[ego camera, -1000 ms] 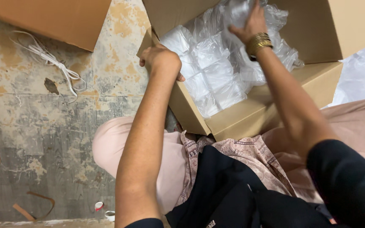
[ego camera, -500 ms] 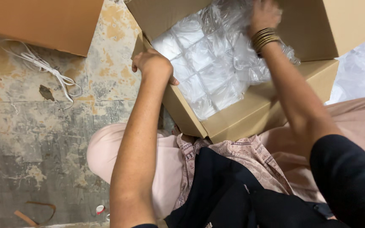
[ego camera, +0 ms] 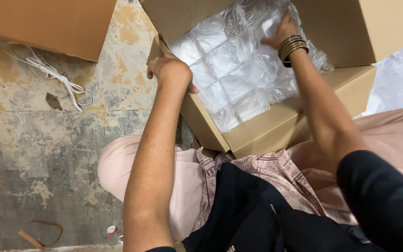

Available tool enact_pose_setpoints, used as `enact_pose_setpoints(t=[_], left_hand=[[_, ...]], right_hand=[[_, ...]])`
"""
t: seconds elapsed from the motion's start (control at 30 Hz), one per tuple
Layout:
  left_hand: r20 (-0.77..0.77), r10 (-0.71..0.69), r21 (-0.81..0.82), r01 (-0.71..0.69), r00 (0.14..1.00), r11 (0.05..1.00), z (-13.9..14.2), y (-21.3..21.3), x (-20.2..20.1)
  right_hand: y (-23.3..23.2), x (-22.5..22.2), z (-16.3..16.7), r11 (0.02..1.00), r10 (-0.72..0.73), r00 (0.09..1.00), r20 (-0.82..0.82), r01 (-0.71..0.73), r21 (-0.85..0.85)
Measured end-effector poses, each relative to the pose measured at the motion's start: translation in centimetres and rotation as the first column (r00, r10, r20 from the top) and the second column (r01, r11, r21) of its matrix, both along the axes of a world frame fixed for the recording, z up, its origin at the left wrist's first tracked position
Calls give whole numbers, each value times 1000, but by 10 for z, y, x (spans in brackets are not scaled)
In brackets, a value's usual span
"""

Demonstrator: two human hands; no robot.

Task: The person sits on the floor and wraps clear plastic containers in thin plastic bags one at a time, then places the wrapped containers into a cardboard box lined with plastic, arranging them in rows to fill the box.

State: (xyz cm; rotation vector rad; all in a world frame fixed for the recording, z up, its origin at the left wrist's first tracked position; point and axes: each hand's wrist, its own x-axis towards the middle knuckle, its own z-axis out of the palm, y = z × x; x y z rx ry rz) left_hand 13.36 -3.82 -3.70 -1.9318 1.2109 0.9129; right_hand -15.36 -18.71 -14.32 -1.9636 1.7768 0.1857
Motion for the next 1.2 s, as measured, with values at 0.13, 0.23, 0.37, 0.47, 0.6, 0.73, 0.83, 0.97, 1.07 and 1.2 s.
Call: enact_pose_setpoints(t=[0.13,0.23,0.37,0.47,0.6,0.73,0.83,0.97,1.07,1.2], left_hand=[[9,4,8,-4,1000,1000,1,-1,-1],[-1,-3,15,3,1000,1000,4,-1,-2],[-21,-27,9,27,999,1000,7,1,-1],[-26,-77,18,78,997,997,8,2,0],[-15,-65,10,65,998,998,7,2,0],[-19,-51,24,51,999,998,8,1,-1],[5,-36,24,35,999,999,7,1,-1],[-9,-54,10,54,999,998,5,2,0],[-15,-16,1,16,1000,1000,4,2,2],[-17,-12,-6,11,1000,1000,4,2,2]], right_hand=[[8,62,-22,927,67,972,225,23,-373],[5,87,-18,977,191,924,330,-147,-153],[-3,48,3,959,258,907,333,-281,23],[18,10,10,960,260,955,-142,-239,147],[48,-2,-8,924,112,990,-82,-74,376],[52,18,-20,908,-207,974,93,156,389],[48,18,-13,940,-152,966,209,76,332],[39,-20,14,916,-82,982,168,8,402],[28,-63,24,989,137,888,-439,-100,107],[25,-99,19,958,103,880,-464,38,285]])
